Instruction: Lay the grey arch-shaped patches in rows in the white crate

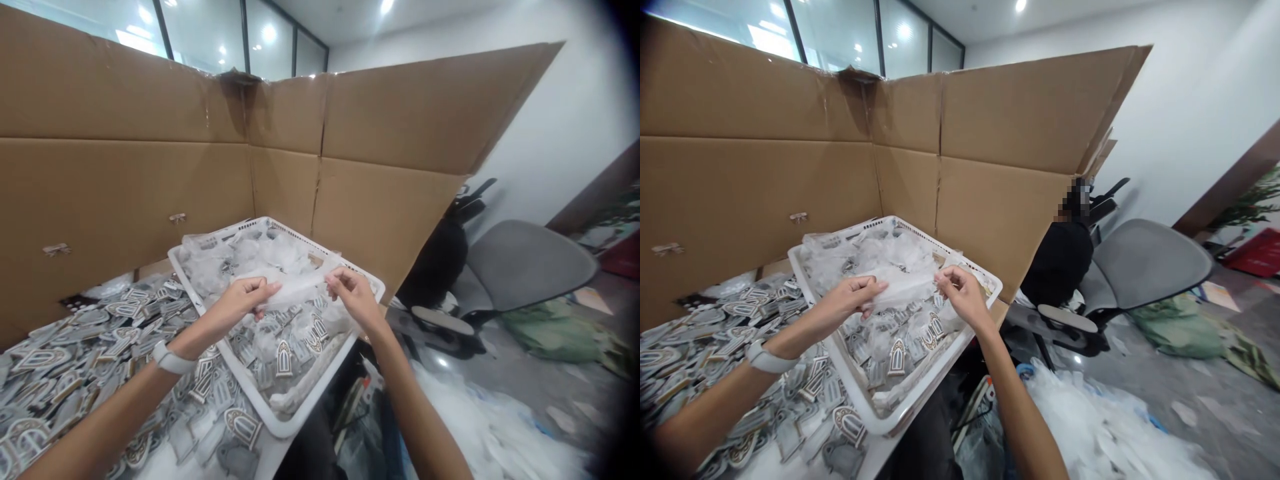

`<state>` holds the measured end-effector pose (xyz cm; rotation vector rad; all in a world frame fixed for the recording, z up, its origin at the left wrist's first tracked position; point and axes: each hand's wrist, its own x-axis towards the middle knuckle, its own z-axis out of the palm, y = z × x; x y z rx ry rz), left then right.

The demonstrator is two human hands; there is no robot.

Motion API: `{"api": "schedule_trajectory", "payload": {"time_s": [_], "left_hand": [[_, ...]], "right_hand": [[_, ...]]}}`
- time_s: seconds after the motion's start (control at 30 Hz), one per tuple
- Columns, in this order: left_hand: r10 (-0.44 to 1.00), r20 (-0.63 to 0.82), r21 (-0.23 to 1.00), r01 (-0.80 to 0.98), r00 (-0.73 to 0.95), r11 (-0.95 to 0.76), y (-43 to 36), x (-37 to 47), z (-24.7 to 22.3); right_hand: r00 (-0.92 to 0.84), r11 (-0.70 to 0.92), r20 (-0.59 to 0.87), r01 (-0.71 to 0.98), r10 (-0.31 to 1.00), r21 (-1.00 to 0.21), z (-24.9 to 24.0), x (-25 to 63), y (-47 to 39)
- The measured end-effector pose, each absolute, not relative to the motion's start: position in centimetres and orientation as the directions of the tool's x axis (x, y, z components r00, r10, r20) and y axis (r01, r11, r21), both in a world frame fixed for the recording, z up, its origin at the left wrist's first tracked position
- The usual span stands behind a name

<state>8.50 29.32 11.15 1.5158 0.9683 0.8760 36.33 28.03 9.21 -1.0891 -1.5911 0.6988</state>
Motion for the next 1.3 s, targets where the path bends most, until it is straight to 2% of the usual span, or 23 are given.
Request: {"api": "schedule_trajectory", "payload": {"time_s": [0.07, 0.17, 0.23, 0.3, 0.37, 0.47, 0.53, 0.63, 0.73, 0.83, 0.9, 0.93, 1.0, 1.1, 1.17, 1.23, 1.3], "left_hand": [[0.915, 0.017, 0.990, 0.120, 0.403, -0.072, 29.8, 8.5, 10.5], [0.952, 0.038, 0.986, 0.145, 0.304, -0.086, 30.7, 8.8, 9.4], [0.957, 0.060, 0.951, 0.274, 0.285, -0.142, 31.4, 9.3, 8.3], [0.921, 0.082, 0.824, 0.494, 0.381, -0.278, 32.0, 10.1, 6.9], [0.864, 0.071, 0.667, 0.620, 0.498, -0.413, 32.7, 11.4, 5.3], [0.815, 0.059, 0.617, 0.621, 0.577, -0.484, 33.5, 13.5, 3.4], [0.788, 0.057, 0.618, 0.598, 0.613, -0.511, 33.9, 14.5, 3.0], [0.770, 0.082, 0.642, 0.557, 0.633, -0.527, 34.0, 14.4, 4.0], [0.776, 0.117, 0.706, 0.498, 0.619, -0.504, 33.7, 13.0, 6.1], [0.784, 0.122, 0.807, 0.399, 0.609, -0.436, 33.1, 11.2, 8.0], [0.786, 0.100, 0.872, 0.326, 0.611, -0.365, 32.6, 10.0, 8.7], [0.794, 0.086, 0.886, 0.319, 0.601, -0.337, 32.3, 9.4, 8.9], [0.820, 0.052, 0.843, 0.416, 0.570, -0.342, 31.6, 8.0, 8.6], [0.789, -0.054, 0.654, 0.618, 0.613, -0.436, 30.8, 6.0, 7.0], [0.726, -0.141, 0.564, 0.657, 0.673, -0.500, 30.5, 5.2, 5.8], [0.701, -0.180, 0.514, 0.673, 0.690, -0.531, 30.5, 5.1, 5.2], [0.699, -0.188, 0.488, 0.684, 0.690, -0.543, 30.6, 5.5, 5.5]], "right_hand": [[-0.058, 0.414, 0.424, 0.368, 0.904, -0.833, 9.3, 37.1, 28.5], [0.023, 0.346, 0.421, 0.528, 0.907, -0.776, 9.0, 38.4, 29.7], [0.133, 0.238, 0.447, 0.696, 0.884, -0.678, 8.5, 39.1, 30.6], [0.237, 0.083, 0.495, 0.837, 0.836, -0.540, 8.0, 39.3, 31.0], [0.276, 0.001, 0.547, 0.892, 0.791, -0.451, 7.7, 38.8, 31.0], [0.167, 0.129, 0.562, 0.884, 0.810, -0.449, 7.5, 37.2, 30.2], [0.006, 0.241, 0.460, 0.845, 0.888, -0.477, 7.2, 36.4, 29.8], [-0.208, 0.310, 0.244, 0.786, 0.947, -0.535, 6.5, 36.0, 29.4], [-0.319, 0.346, 0.169, 0.658, 0.933, -0.669, 6.3, 36.2, 29.1], [-0.357, 0.299, 0.139, 0.445, 0.924, -0.844, 7.1, 36.6, 28.7], [-0.378, 0.281, 0.134, 0.368, 0.916, -0.887, 7.9, 37.1, 28.5], [-0.394, 0.290, 0.134, 0.368, 0.909, -0.884, 8.3, 37.4, 28.5], [-0.395, 0.316, 0.126, 0.463, 0.910, -0.828, 8.7, 37.9, 28.4], [-0.231, 0.294, 0.181, 0.747, 0.956, -0.596, 8.6, 37.7, 27.8], [-0.160, 0.269, 0.267, 0.852, 0.950, -0.449, 8.4, 36.7, 27.1], [-0.259, 0.356, 0.272, 0.837, 0.927, -0.415, 8.3, 35.2, 26.5], [-0.462, 0.494, 0.192, 0.728, 0.866, -0.476, 8.2, 33.5, 26.3]]}}
